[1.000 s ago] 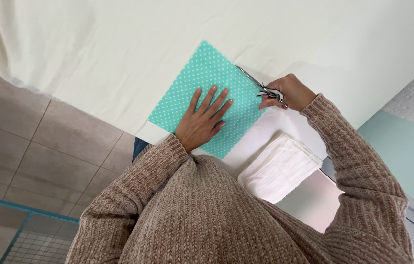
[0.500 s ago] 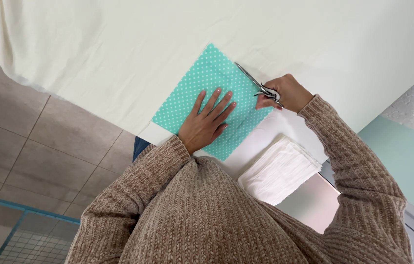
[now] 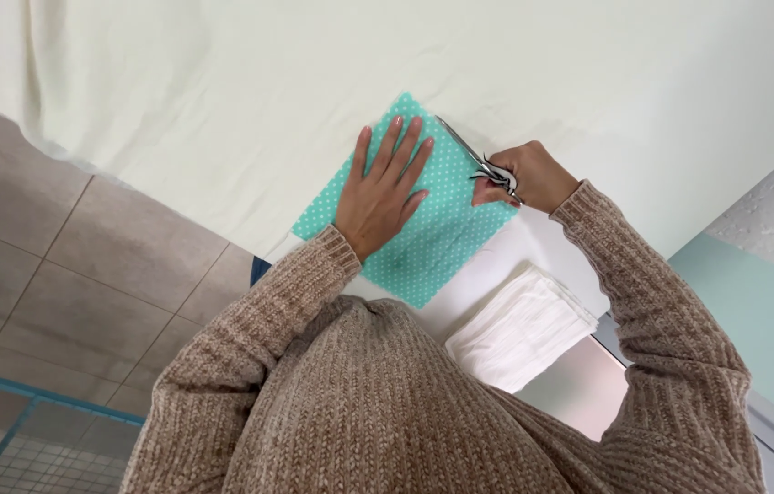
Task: The person places a turquoise polka-dotted fabric on a white cloth, then uses scissors to cut the white cloth along the edges of the turquoise fabric. After cutting, the person folds the turquoise fabric and sets it aside, repeating the process with another piece of white cloth.
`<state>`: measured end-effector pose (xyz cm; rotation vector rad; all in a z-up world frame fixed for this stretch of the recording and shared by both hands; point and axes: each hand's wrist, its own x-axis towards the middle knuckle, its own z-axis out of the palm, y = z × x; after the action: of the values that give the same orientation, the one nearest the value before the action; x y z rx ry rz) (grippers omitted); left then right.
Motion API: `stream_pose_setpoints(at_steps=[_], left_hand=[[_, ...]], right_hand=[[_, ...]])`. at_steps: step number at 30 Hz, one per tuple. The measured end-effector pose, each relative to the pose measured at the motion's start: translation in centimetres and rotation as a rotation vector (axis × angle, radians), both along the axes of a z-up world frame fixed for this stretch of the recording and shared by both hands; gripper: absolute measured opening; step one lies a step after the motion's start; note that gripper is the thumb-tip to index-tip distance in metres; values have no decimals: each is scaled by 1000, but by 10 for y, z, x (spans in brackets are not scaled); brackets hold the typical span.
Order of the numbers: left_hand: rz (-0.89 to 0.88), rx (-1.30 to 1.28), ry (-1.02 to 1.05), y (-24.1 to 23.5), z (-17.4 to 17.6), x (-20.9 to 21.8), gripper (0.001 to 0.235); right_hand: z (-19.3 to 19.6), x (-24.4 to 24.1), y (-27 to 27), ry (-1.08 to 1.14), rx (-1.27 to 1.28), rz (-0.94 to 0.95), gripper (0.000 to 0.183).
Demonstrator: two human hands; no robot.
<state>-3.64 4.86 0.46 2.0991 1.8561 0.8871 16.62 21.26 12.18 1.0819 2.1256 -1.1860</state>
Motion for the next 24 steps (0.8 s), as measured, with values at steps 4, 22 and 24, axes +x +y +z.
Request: stream_pose_setpoints(at_steps=[4,22,24], left_hand=[[11,-16,33,-3,-7,2,60],[38,25,16,-1,-3,-4,59],[43,32,17,-1,-4,-4,60]], right_hand=[[0,-3,-1,-35,-17,-32,29],[-1,-27,10,-60,-28,-27,29],[-3,-31,10,-53,-13,-1,35]])
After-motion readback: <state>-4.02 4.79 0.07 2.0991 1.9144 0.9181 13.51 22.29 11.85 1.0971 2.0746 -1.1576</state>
